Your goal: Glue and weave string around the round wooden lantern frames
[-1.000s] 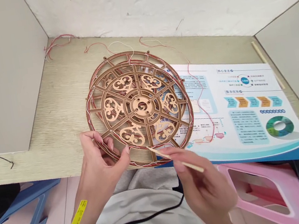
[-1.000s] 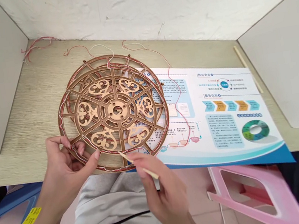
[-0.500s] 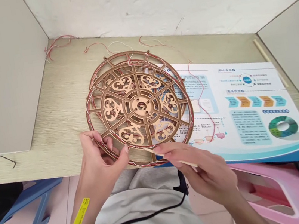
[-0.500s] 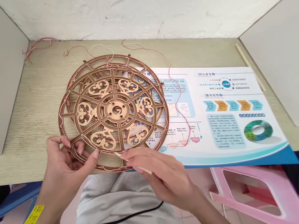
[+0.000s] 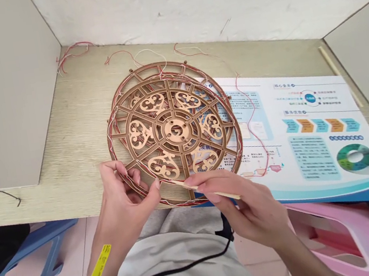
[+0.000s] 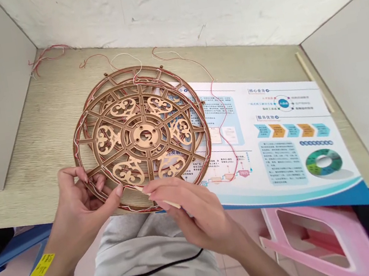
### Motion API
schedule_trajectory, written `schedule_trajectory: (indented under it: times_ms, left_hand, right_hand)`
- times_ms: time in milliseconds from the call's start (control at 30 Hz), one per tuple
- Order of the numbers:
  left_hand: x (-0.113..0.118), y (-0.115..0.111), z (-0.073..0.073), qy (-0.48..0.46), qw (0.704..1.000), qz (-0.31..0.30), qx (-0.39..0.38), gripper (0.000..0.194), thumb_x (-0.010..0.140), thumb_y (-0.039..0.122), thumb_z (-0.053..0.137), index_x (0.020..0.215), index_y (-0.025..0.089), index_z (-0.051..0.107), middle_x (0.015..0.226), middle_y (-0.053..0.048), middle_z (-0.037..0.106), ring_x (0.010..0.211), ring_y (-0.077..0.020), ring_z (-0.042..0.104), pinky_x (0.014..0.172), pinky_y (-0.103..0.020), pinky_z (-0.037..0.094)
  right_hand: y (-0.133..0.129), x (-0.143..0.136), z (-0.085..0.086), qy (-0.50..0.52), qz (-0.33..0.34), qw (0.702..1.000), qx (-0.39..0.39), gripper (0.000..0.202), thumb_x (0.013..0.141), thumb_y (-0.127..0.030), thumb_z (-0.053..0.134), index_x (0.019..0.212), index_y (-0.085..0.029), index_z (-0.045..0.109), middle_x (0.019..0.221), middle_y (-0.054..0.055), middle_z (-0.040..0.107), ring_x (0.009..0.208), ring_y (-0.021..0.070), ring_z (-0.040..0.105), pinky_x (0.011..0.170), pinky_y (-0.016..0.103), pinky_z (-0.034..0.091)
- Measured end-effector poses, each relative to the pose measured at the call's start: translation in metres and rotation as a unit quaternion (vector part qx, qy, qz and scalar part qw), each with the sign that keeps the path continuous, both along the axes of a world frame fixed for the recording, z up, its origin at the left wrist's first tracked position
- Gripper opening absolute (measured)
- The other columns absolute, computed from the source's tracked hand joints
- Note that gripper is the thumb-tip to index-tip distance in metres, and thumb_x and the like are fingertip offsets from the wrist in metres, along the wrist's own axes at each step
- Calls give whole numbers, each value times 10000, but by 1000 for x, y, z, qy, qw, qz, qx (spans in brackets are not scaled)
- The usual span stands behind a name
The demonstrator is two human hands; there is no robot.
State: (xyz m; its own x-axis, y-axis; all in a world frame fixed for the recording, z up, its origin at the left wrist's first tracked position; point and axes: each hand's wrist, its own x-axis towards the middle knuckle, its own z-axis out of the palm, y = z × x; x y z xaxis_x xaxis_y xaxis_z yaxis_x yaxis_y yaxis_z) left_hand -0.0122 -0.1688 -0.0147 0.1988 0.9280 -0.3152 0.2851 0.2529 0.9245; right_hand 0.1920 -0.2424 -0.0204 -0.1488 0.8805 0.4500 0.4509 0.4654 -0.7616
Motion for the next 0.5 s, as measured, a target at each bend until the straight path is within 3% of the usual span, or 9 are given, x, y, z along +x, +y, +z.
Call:
schedule_trajectory:
  times_ms: [300,500]
  left_hand:
    - [0,0,-1,12,1000,5,18,506,728,309,737,921,287,269,812,73,465,594,-82,504,459,-177,448]
    - [-1,-2,-2,0,1000,11,17,509,740,301,750,931,289,278,824,82,467,589,-70,528,455,-157,450]
  right_hand:
    - [-9,-5,-7,-19,18,1000,11,376,945,58,462,1236,-153,575,1137,179,738,1126,184,711,910,313,629]
    - [-18,-12,-11,-28,-31,998,45,353,951,59,465,1223,-131,586,1100,190,743,1158,193,696,949,345,625]
